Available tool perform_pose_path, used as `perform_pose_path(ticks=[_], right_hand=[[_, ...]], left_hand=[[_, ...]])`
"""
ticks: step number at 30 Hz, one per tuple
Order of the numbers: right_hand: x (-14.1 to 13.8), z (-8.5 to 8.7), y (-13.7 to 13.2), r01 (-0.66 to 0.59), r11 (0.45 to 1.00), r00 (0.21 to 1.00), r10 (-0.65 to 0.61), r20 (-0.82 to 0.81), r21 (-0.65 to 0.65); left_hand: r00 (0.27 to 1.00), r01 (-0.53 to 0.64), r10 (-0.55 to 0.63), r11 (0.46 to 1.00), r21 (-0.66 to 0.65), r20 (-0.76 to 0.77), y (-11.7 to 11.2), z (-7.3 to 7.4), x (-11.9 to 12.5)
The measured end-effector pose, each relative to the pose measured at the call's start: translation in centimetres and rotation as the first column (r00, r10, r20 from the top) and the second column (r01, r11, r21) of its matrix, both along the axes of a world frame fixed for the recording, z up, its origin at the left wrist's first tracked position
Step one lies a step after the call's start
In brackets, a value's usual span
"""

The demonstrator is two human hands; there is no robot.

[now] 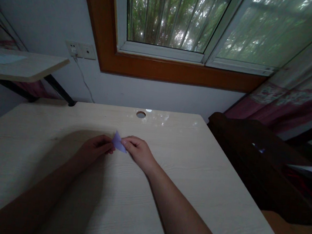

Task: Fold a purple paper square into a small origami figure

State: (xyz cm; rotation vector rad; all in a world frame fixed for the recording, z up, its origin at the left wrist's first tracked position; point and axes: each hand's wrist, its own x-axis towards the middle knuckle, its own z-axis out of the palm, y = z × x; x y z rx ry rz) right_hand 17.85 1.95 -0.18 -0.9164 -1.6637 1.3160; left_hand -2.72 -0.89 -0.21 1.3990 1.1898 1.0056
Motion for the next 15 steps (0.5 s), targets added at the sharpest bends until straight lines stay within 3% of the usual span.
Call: perform_pose_path(ticks=[8,15], right_hand=[[-0.12,0.08,-0.08,-0.004,0.999,0.999,0.002,-0.036,-0.048],[-0.17,-0.41,0.01,0.023,0.997,0.999,-0.027,-0.045,-0.077]], left_hand=[[1.0,0.01,-0.009,1.0,0.008,-0.019,-0.07,-0.06,-0.06],[0.997,-0.063,0.065,0.997,0.038,-0.034,-0.03,-0.23,0.09]])
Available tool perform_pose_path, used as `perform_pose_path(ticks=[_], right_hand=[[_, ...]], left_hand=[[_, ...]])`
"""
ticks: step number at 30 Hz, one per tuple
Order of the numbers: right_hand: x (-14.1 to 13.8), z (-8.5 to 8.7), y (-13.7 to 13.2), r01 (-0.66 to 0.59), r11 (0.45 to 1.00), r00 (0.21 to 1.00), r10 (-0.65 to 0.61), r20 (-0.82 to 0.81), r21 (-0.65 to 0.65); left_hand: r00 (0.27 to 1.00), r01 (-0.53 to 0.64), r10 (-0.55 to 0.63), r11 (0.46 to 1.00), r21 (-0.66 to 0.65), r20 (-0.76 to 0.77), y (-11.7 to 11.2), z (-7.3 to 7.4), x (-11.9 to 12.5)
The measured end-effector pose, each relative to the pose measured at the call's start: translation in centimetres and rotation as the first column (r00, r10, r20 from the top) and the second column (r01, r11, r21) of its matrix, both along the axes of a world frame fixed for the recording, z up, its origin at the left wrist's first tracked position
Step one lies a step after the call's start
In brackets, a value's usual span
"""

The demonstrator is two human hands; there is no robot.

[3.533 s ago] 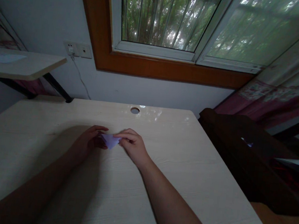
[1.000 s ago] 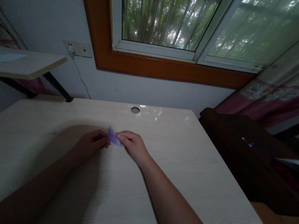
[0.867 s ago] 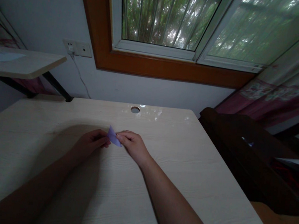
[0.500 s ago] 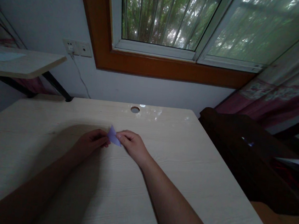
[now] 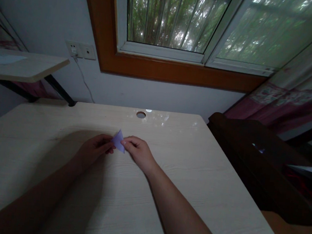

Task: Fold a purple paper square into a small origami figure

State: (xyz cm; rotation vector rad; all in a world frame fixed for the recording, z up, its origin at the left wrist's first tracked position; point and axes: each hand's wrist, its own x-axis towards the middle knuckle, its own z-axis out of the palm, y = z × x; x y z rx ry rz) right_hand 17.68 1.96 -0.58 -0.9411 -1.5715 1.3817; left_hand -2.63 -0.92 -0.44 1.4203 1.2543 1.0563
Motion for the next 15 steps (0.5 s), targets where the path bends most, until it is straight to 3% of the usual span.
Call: perform_pose_path(ticks=[7,15], right_hand=[[-0.02,0.28,-0.08,-0.035,0.999,0.999,0.035,-0.026,-0.003],[0.08,-0.55,0.33,-0.066,0.997,0.997,0.065,-0.045,-0.025]], left_hand=[[1.0,-0.001,0.002,0.999,0.033,-0.03,-0.19,0.31,0.22],[0.989,0.014,0.004,0.993,0.121,-0.148,-0.24,0.61,0.19]])
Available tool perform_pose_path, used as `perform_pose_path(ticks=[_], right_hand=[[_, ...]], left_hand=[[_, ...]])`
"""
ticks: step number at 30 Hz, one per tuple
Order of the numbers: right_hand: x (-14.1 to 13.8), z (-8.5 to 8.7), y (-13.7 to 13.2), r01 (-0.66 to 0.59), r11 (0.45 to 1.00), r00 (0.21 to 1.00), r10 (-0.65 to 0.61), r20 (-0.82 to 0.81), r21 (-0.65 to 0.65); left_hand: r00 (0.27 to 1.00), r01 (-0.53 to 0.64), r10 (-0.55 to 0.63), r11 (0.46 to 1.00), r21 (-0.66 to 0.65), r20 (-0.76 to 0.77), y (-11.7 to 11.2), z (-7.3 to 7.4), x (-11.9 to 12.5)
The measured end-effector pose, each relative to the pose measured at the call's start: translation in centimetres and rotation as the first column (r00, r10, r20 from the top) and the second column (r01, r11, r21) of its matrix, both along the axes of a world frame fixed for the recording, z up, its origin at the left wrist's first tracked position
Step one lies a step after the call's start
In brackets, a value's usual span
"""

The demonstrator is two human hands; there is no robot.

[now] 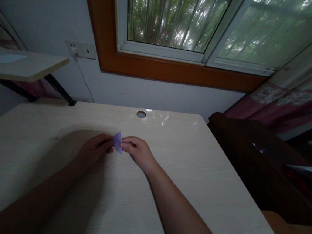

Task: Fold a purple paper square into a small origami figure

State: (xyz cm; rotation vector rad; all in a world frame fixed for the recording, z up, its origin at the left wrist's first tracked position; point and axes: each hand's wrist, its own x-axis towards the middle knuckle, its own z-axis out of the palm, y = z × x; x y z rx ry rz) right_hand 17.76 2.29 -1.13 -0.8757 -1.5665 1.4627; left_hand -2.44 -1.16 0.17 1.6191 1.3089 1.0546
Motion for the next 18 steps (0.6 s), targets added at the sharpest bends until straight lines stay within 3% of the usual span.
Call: perform_pose_path(ticks=[7,18], right_hand=[[-0.09,0.87,-0.31,0.015,1.0,1.0,-0.015,-0.008,0.007],[-0.12,0.28,-0.35,0.047,0.999,0.999,-0.046,0.02,-0.022]], left_hand=[[0.998,0.035,-0.032,0.998,0.046,-0.051,0.02,-0.18,-0.14],[0.992,0.059,-0.049,0.995,0.085,-0.119,-0.06,0.0,-0.08]])
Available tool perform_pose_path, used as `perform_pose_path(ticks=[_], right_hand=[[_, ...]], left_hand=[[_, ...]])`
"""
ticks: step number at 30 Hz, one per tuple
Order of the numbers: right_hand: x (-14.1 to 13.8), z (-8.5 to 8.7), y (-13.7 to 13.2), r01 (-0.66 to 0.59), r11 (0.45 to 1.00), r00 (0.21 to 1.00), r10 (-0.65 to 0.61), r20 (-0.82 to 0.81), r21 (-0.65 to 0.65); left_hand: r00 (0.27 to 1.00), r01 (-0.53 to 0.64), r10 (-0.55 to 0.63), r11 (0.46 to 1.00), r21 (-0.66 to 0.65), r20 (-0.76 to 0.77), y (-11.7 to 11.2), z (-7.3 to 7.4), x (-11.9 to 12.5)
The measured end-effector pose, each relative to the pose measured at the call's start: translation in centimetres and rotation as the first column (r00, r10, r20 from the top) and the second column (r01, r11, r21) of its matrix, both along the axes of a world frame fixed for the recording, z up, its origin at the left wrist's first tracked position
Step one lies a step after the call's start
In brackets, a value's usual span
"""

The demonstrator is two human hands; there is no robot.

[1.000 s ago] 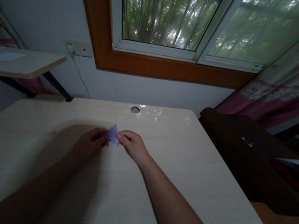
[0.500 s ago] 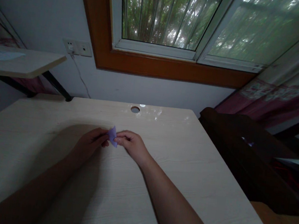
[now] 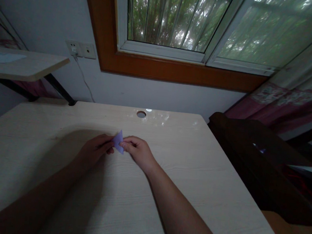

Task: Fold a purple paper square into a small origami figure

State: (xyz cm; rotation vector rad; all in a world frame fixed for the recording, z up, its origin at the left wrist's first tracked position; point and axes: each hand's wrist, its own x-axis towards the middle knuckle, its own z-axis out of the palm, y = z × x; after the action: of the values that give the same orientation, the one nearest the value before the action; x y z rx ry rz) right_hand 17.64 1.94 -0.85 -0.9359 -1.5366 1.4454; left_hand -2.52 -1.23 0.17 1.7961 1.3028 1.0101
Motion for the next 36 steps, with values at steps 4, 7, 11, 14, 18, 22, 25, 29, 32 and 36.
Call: perform_pose_path(ticks=[4,7,11,14,18,22,25,29,32,36], right_hand=[[-0.03,0.18,-0.06,0.006,1.0,1.0,-0.006,0.02,0.013],[-0.01,0.26,-0.06,0.014,1.0,0.999,-0.015,0.038,0.018],[0.03,0.22,-0.06,0.028,0.999,0.998,-0.028,0.052,0.018],[0.01,0.09,-0.06,0.033,0.999,0.999,-0.033,0.043,0.009],[-0.06,0.04,-0.05,0.041,0.999,0.999,-0.041,0.035,0.011],[-0.08,0.04,-0.03,0.041,0.999,0.999,-0.041,0.034,0.001],[-0.06,0.0,-0.03,0.045,0.999,0.998,-0.045,0.039,0.003],[-0.09,0.14,-0.09,0.054,0.999,0.998,-0.053,0.04,-0.005],[-0.19,0.38,-0.14,0.048,0.999,0.998,-0.048,0.029,-0.013],[-0.31,0.65,-0.19,0.043,0.999,0.999,-0.043,0.023,-0.022]], left_hand=[[1.0,0.019,-0.019,1.0,0.0,-0.013,0.06,-0.15,-0.14],[0.999,0.023,-0.023,1.0,0.004,-0.023,0.07,-0.16,-0.21],[0.999,0.029,-0.029,0.999,0.014,-0.025,0.0,-0.18,-0.23],[0.999,0.03,-0.029,0.999,0.019,-0.031,-0.08,-0.18,-0.17],[0.998,0.013,-0.012,1.0,0.02,-0.055,-0.18,-0.05,-0.06],[0.997,-0.027,0.027,1.0,0.009,-0.071,-0.18,0.12,0.06],[0.996,-0.036,0.035,0.999,-0.011,-0.076,-0.15,0.16,0.14],[0.996,-0.019,0.018,1.0,-0.013,-0.086,-0.14,0.15,0.14],[0.995,-0.016,0.015,1.0,-0.008,-0.094,-0.14,0.06,0.06],[0.998,-0.003,0.002,1.0,-0.014,-0.07,-0.1,-0.16,-0.07]])
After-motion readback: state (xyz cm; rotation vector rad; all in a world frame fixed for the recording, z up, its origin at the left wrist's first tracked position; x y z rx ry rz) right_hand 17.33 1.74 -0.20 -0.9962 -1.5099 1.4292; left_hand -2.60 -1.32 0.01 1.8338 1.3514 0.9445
